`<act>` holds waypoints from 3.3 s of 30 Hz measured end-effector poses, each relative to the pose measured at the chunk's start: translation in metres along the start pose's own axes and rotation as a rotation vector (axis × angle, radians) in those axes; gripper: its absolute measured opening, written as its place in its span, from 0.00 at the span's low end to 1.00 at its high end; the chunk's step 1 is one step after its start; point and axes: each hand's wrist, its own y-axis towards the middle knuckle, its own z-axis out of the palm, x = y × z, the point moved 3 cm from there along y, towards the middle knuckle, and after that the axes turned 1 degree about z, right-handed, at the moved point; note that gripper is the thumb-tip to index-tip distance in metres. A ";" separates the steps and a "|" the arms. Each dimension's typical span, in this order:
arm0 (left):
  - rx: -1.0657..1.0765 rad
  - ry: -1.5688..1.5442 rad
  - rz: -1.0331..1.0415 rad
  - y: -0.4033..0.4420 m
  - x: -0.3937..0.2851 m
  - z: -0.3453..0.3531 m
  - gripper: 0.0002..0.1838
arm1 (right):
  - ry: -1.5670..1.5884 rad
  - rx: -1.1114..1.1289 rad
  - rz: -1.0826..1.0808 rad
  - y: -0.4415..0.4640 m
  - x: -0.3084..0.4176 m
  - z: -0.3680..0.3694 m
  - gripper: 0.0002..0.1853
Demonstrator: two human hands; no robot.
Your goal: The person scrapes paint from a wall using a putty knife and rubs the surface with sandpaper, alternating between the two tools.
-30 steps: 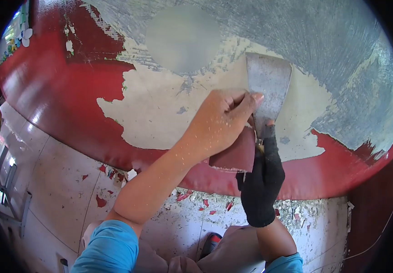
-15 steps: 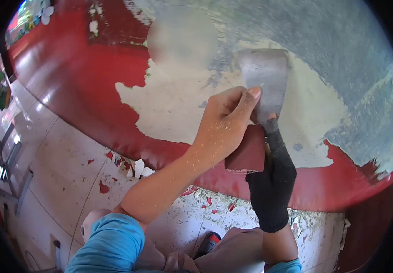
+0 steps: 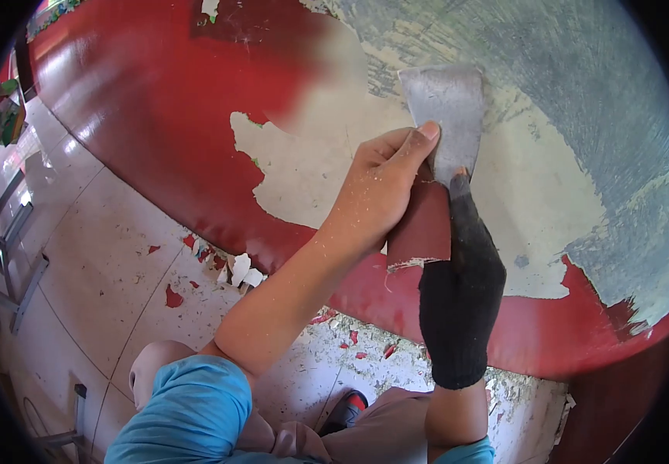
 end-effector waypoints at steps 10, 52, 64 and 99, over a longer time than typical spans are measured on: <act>0.009 0.076 0.051 0.000 0.000 0.000 0.25 | 0.025 -0.011 0.089 -0.002 0.000 0.003 0.35; -0.066 -0.150 -0.022 -0.001 -0.020 -0.030 0.23 | 0.644 0.126 0.300 0.021 0.023 0.041 0.31; -0.142 -0.175 -0.028 -0.002 -0.021 -0.030 0.20 | 0.622 0.140 0.356 0.019 0.030 0.033 0.37; -0.186 -0.169 -0.074 -0.013 -0.018 -0.034 0.22 | 0.374 0.172 0.144 0.013 0.020 0.042 0.32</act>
